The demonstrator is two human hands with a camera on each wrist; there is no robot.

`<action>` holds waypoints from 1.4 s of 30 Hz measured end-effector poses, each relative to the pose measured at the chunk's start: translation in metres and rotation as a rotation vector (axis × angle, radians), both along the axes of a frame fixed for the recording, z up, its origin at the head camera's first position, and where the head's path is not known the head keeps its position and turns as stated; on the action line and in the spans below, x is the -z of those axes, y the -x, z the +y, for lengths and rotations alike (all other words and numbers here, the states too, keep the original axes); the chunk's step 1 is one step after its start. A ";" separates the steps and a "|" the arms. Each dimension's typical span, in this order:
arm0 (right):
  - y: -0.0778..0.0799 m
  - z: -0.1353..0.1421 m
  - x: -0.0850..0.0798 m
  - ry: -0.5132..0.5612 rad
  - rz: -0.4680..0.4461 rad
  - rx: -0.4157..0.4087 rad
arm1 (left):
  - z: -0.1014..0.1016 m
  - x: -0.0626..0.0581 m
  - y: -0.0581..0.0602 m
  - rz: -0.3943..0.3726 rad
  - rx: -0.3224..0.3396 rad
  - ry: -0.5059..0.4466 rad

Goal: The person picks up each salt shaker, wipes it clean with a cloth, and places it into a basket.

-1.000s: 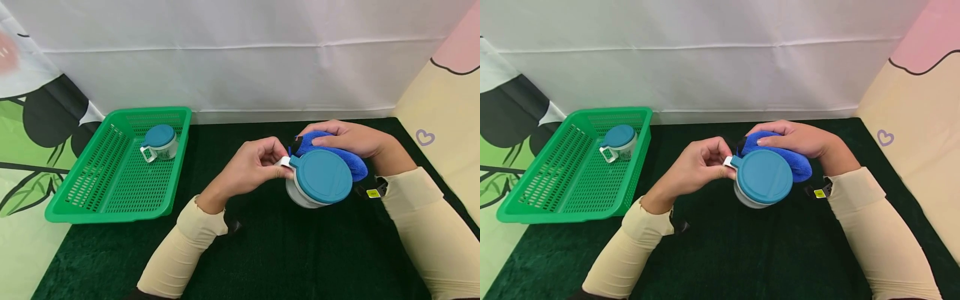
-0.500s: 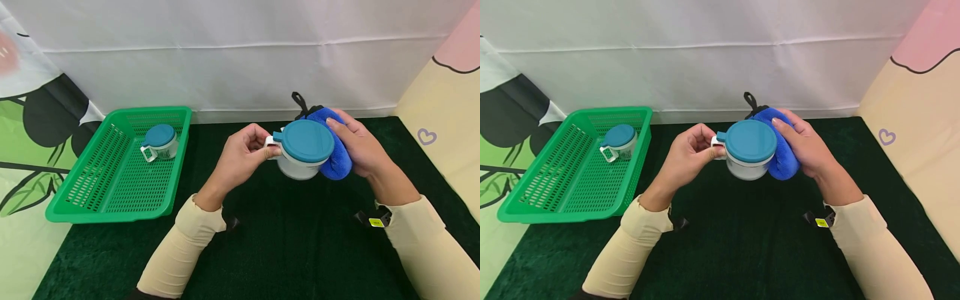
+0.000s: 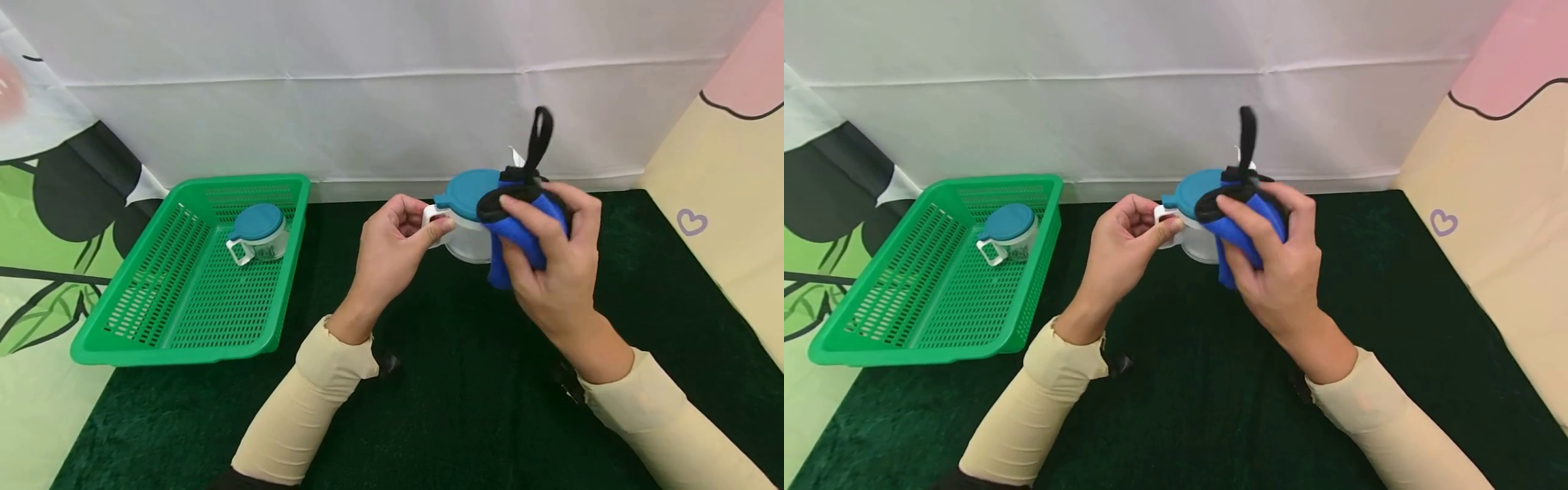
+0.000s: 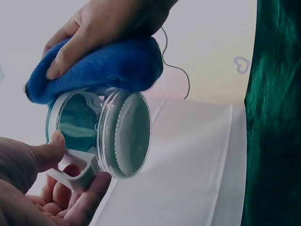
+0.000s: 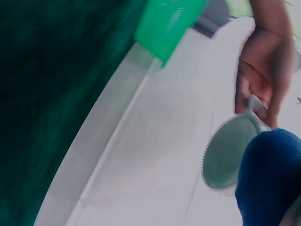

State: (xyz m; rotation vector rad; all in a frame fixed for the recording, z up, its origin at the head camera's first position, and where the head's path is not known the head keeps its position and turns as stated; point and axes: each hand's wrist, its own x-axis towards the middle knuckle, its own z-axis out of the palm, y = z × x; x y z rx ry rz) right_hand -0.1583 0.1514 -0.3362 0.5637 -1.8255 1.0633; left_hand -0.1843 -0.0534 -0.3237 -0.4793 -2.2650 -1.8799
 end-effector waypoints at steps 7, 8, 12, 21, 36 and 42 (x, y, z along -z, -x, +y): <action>0.008 -0.006 0.011 -0.053 0.088 0.040 | -0.003 0.004 0.002 -0.008 -0.015 0.004; 0.011 -0.005 0.011 -0.009 0.070 0.029 | -0.004 0.004 0.002 -0.008 -0.016 0.004; 0.022 0.004 0.011 0.163 -0.048 -0.058 | -0.007 0.005 0.002 -0.006 -0.004 0.010; 0.029 0.044 0.002 0.425 -0.807 -0.550 | -0.015 0.005 0.003 0.007 0.159 0.004; 0.029 0.052 -0.006 0.215 -0.890 -0.488 | -0.016 0.004 0.002 0.029 0.160 0.121; 0.032 0.060 -0.018 0.030 -0.893 -0.323 | -0.011 0.004 0.002 -0.007 0.135 0.173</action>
